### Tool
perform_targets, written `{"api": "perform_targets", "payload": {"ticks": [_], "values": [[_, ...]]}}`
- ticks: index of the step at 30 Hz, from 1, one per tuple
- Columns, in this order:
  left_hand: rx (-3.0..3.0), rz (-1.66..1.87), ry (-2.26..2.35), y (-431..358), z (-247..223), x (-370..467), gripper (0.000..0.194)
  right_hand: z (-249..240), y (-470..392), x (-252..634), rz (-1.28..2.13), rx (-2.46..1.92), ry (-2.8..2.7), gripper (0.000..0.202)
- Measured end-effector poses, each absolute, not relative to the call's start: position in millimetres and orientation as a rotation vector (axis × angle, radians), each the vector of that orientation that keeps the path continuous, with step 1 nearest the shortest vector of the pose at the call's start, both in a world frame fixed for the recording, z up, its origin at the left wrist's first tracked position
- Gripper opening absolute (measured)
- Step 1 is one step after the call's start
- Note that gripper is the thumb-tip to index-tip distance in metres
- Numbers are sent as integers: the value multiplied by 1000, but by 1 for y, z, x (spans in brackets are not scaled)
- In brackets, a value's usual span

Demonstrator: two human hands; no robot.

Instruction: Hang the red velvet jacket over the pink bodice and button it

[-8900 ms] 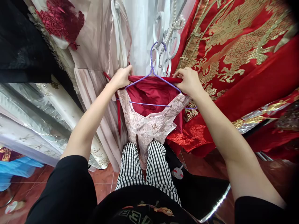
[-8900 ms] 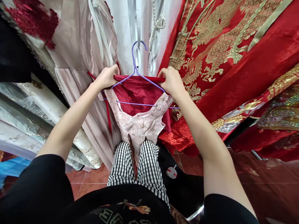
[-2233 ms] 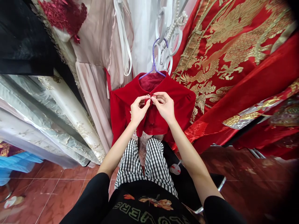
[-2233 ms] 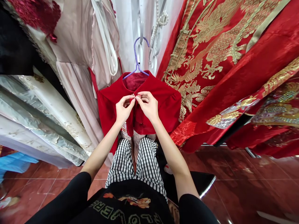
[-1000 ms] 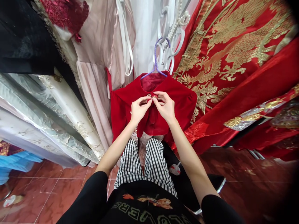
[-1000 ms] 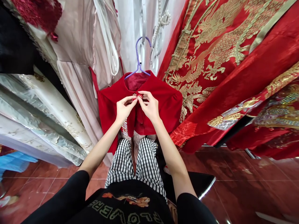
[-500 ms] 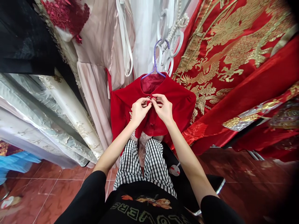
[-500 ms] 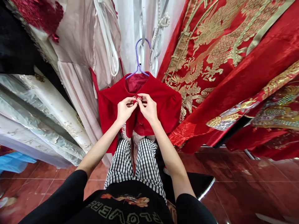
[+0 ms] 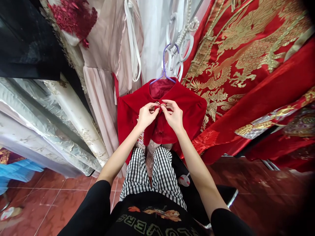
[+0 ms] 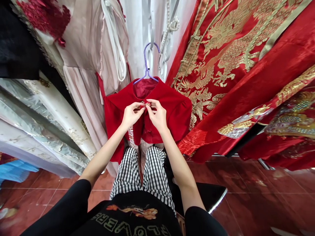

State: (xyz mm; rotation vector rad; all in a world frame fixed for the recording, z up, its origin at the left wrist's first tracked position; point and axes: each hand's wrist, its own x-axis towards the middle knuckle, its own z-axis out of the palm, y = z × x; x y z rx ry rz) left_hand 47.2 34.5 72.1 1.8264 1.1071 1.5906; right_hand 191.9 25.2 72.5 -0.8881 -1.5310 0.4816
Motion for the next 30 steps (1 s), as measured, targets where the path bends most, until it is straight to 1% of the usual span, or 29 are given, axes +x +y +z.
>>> {"api": "perform_targets", "payload": {"ticks": [4,8,12,14,17,21,30], "values": [[1860,1586,1155,34,73,46,22,75,25,192,455,-930,-1535,32],[1686,1677,1043,30,70,45,19,72,29,194,430,-954,-1520,31],[1596,1733,933,22,65,48,15,67,35,197,595,-852,-1486,36],[1581,1721,931,21,63,51,16,66,38,198,682,-807,-1468,41],[1577,1719,923,23,62,52,19,67,40,197,726,-794,-1460,45],[1615,1719,896,27,62,51,22,71,38,196,705,-790,-1466,43],[1550,1724,918,29,63,55,14,73,33,198,560,-868,-1579,32]]}}
